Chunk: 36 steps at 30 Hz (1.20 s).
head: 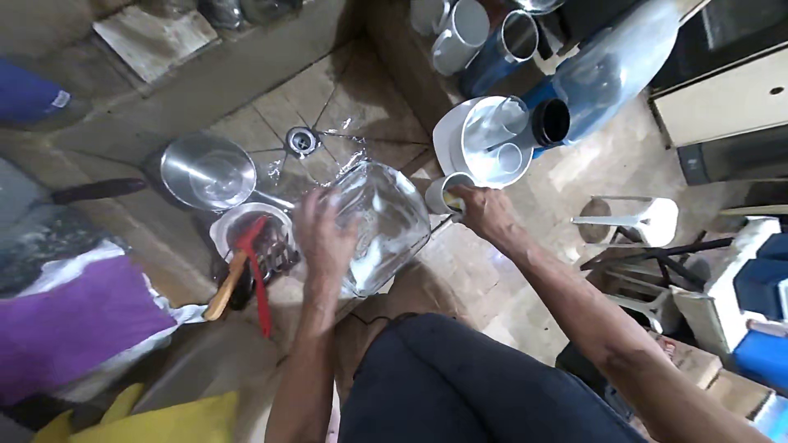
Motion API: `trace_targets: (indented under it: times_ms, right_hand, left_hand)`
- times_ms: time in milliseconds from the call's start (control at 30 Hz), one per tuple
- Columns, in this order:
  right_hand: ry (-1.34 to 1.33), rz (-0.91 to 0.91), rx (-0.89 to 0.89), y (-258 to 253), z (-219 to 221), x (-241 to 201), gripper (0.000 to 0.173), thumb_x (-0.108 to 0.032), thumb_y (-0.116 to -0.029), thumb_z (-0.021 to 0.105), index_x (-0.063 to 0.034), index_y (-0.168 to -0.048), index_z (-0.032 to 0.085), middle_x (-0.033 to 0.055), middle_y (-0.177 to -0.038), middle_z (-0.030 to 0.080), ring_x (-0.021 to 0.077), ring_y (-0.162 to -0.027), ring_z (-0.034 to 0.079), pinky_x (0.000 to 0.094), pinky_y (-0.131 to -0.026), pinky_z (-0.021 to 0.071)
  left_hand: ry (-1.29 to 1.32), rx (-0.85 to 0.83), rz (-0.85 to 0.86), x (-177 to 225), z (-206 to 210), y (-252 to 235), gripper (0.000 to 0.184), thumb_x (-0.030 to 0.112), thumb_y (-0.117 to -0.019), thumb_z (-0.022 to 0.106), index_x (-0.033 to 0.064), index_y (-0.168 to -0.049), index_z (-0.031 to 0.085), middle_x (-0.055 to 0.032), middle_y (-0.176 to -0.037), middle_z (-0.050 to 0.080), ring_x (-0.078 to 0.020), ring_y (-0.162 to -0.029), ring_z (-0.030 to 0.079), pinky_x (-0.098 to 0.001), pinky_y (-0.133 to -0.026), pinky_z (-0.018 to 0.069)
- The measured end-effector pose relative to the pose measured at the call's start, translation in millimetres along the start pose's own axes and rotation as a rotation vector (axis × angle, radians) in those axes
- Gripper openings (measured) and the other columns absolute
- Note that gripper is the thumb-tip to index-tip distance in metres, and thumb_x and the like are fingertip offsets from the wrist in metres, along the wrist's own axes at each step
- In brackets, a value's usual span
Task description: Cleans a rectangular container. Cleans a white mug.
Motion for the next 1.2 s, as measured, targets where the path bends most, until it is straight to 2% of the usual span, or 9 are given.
trace_targets:
  times_ms: [300,433,567,733,800,900,1033,1100,1200]
  right_hand:
    - [0.035,-0.131,-0.095,-13.7,-3.6,18.0,0.037,-0.025,-0.0833,0.079,-0.0201,-0.120,0.073,0.0181,-0.102,0.074,0.0442,-0.093,0.070,0.0670,-0.073,0.0533]
    - [-0.092,-0.248,-0.013,-12.4,-1.2,32.5,0.033,-0.027,-0.0785,0.084,-0.0162,-0.109,0.076,0.0170,-0.091,0.073,0.0417,-0.083,0.070,0.0645,-0.066,0.0530]
    - [-0.192,-0.215,-0.116,-30.4,-13.1,44.4,0.044,-0.033,-0.0769,0.084,-0.0173,-0.117,0.077,0.0182,-0.097,0.075,0.0422,-0.090,0.071,0.0669,-0.076,0.0533]
    - [-0.474,-0.253,-0.161,-34.3,-49.6,57.0,0.049,-0.033,-0.0714,0.091,-0.0130,-0.114,0.077,0.0131,-0.102,0.076,0.0314,-0.097,0.072,0.0606,-0.088,0.0554]
    - [-0.689,-0.308,-0.139,-31.8,-69.4,56.7,0.044,-0.022,-0.0705,0.090,-0.0097,-0.111,0.077,0.0070,-0.100,0.076,0.0182,-0.092,0.072,0.0464,-0.087,0.0591]
    - [-1.100,-0.311,-0.148,-29.5,-90.4,47.7,0.031,-0.009,-0.0752,0.083,-0.0065,-0.105,0.074,0.0015,-0.091,0.074,0.0071,-0.077,0.068,0.0276,-0.069,0.0601]
    - [-1.339,0.007,-0.245,-38.5,-91.2,24.4,0.024,-0.008,-0.0911,0.069,-0.0057,-0.115,0.069,0.0044,-0.088,0.071,0.0108,-0.067,0.064,0.0286,-0.058,0.0563]
    - [-1.526,0.166,-0.304,-47.8,-78.2,8.3,0.022,-0.014,-0.0996,0.060,-0.0079,-0.120,0.063,0.0056,-0.083,0.067,0.0112,-0.058,0.060,0.0269,-0.050,0.0532]
    - [-1.756,0.217,-0.365,-71.5,-63.3,-17.6,0.033,-0.019,-0.1035,0.055,-0.0162,-0.136,0.056,0.0081,-0.088,0.066,0.0141,-0.059,0.060,0.0287,-0.050,0.0533]
  left_hand:
    - [0.005,-0.393,0.404,106.6,145.6,-51.1,0.089,0.015,-0.0753,0.086,0.0028,-0.153,0.043,-0.0175,-0.141,0.060,-0.0331,-0.134,0.055,-0.0474,-0.116,0.0410]
    - [0.077,-0.416,0.373,107.8,155.9,-59.9,0.093,0.011,-0.0695,0.089,0.0043,-0.151,0.044,-0.0183,-0.140,0.059,-0.0330,-0.129,0.059,-0.0491,-0.111,0.0469]
    - [0.192,-0.372,0.308,107.7,152.8,-67.2,0.105,0.033,-0.0619,0.096,0.0073,-0.150,0.045,-0.0160,-0.129,0.067,-0.0322,-0.118,0.066,-0.0523,-0.101,0.0537]
    - [0.604,-0.315,0.262,107.0,146.3,-76.6,0.113,0.022,-0.0470,0.100,0.0042,-0.145,0.046,-0.0141,-0.136,0.062,-0.0238,-0.124,0.062,-0.0446,-0.105,0.0541]
    - [0.861,-0.366,0.207,109.5,136.2,-81.4,0.109,0.024,-0.0515,0.098,-0.0006,-0.145,0.046,-0.0158,-0.139,0.058,-0.0206,-0.127,0.059,-0.0385,-0.108,0.0513]
    - [1.132,-0.525,-0.078,120.9,110.5,-83.9,0.091,0.027,-0.0628,0.090,0.0046,-0.141,0.050,-0.0091,-0.121,0.068,-0.0144,-0.105,0.067,-0.0354,-0.092,0.0586]
    - [1.053,-0.770,-0.427,116.9,62.7,-99.6,0.041,0.037,-0.0982,0.061,0.0123,-0.131,0.061,-0.0035,-0.101,0.073,-0.0134,-0.085,0.071,-0.0346,-0.076,0.0623]
    - [1.016,-0.808,-0.614,104.4,38.7,-109.3,0.048,0.053,-0.1013,0.054,0.0144,-0.128,0.064,-0.0066,-0.104,0.073,-0.0192,-0.087,0.072,-0.0390,-0.074,0.0631]
    - [1.051,-0.668,-0.696,85.4,1.5,-127.8,0.043,0.048,-0.1009,0.055,0.0138,-0.125,0.065,-0.0091,-0.106,0.072,-0.0231,-0.087,0.072,-0.0422,-0.070,0.0625]
Point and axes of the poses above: each hand's wrist, its own y-axis away from the middle knuckle, its own z-axis out of the palm, x = y × z, the point moved 1 cm from there along -y, towards the middle knuckle
